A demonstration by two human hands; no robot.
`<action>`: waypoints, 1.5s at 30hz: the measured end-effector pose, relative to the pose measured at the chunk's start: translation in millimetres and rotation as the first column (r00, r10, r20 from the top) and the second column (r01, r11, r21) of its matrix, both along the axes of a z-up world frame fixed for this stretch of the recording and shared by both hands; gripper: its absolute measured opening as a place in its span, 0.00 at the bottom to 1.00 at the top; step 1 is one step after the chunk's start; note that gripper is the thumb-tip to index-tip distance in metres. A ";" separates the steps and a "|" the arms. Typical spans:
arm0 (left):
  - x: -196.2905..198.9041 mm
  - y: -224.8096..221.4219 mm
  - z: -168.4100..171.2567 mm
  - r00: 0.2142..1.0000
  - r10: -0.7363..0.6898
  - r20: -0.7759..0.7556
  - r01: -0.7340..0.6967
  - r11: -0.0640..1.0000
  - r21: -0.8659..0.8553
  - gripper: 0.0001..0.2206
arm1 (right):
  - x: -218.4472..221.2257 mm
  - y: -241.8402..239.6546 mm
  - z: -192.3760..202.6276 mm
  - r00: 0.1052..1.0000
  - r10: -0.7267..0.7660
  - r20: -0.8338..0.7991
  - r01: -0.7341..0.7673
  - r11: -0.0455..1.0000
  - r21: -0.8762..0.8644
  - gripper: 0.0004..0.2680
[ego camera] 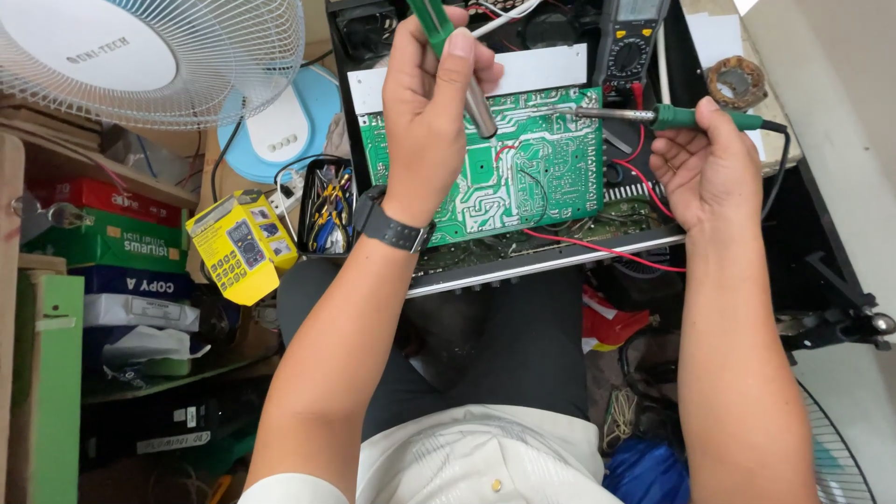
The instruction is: Repairing and testing an electronic circuit board using a soldering iron, desoldering pump, and a multimeter.
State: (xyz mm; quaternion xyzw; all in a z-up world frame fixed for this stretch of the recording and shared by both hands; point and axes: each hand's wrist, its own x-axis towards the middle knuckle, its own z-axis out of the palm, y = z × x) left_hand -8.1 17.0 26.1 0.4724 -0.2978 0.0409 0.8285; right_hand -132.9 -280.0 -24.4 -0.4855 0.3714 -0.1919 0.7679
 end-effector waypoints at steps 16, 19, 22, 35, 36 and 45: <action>-74.3 38.3 85.9 0.716 -0.413 -0.564 0.542 0.837 0.076 0.37 | -0.5 3.1 -1.2 1.000 0.022 0.002 -0.022 0.999 -0.045 0.09; -80.5 37.1 85.0 0.686 -0.424 -0.591 0.582 0.807 0.096 0.37 | -0.4 3.8 0.3 1.000 0.015 0.017 -0.014 0.999 -0.039 0.09; -83.8 33.5 75.2 0.721 -0.453 -0.525 0.570 0.818 0.076 0.33 | -0.1 3.8 0.2 1.000 0.013 0.022 -0.012 1.000 -0.017 0.09; -82.7 24.6 39.2 0.691 -0.460 -0.557 0.509 0.857 -0.076 0.19 | -0.8 4.0 -0.6 0.998 0.048 0.031 -0.047 0.998 -0.030 0.09; -82.0 22.5 34.9 0.698 -0.480 -0.532 0.511 0.854 -0.100 0.17 | -0.8 1.7 -2.6 0.998 0.053 0.034 -0.052 0.998 -0.024 0.10; -76.8 17.3 29.1 0.793 -0.435 -0.427 0.455 0.888 -0.058 0.22 | -5.0 11.1 10.2 0.995 0.101 0.000 -0.101 0.993 -0.061 0.12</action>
